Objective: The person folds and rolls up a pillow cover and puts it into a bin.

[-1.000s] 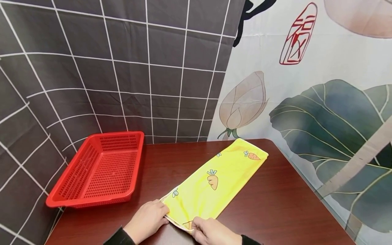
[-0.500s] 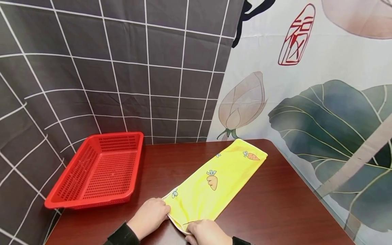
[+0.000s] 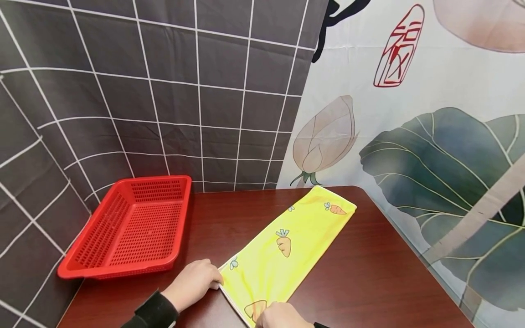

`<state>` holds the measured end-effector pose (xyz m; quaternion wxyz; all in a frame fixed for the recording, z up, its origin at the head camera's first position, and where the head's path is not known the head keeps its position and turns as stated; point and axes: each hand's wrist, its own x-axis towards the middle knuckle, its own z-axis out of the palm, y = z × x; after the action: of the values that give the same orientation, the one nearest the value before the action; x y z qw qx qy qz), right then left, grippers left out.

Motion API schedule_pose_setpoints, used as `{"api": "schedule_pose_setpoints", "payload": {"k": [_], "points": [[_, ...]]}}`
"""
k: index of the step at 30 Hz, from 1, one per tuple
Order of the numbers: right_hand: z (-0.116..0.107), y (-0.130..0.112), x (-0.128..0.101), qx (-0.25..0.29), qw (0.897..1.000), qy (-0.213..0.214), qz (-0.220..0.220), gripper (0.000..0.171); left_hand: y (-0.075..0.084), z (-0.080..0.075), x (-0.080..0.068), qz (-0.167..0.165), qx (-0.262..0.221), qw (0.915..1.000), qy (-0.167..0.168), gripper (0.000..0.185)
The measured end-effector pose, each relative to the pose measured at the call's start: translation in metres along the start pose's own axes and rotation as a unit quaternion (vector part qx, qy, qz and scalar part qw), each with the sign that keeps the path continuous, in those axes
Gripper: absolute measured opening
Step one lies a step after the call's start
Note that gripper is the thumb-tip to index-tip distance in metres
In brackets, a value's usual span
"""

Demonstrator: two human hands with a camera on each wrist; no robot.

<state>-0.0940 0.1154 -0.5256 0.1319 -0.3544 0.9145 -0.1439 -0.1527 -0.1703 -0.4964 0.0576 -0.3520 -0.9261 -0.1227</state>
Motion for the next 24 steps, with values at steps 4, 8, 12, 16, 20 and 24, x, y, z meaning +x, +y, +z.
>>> {"api": "schedule_pose_setpoints", "payload": {"k": [4,8,12,16,20,24], "points": [[0.021,0.022,0.005,0.024,1.000,-0.007,0.002,0.012,-0.002,-0.002,-0.002,-0.009,-0.027,0.9996,0.006,0.012],[0.018,0.025,0.003,0.080,0.997,0.004,-0.004,0.015,-0.005,-0.001,-0.003,-0.029,-0.045,0.9986,0.007,0.009],[-0.011,0.010,-0.007,0.147,0.988,0.012,-0.050,0.019,-0.007,-0.001,-0.004,-0.059,-0.059,0.9966,0.003,0.009],[-0.030,-0.001,-0.014,0.164,0.983,0.007,-0.084,0.018,-0.007,-0.003,-0.001,-0.070,-0.071,0.9950,-0.002,0.009],[-0.035,-0.003,-0.018,0.179,0.981,-0.001,-0.081,0.024,-0.003,-0.005,0.005,-0.082,-0.084,0.9929,-0.022,0.009],[-0.031,0.002,-0.017,0.174,0.983,0.001,-0.063,0.033,0.002,-0.007,0.012,-0.101,-0.078,0.9906,-0.050,0.013]]}}
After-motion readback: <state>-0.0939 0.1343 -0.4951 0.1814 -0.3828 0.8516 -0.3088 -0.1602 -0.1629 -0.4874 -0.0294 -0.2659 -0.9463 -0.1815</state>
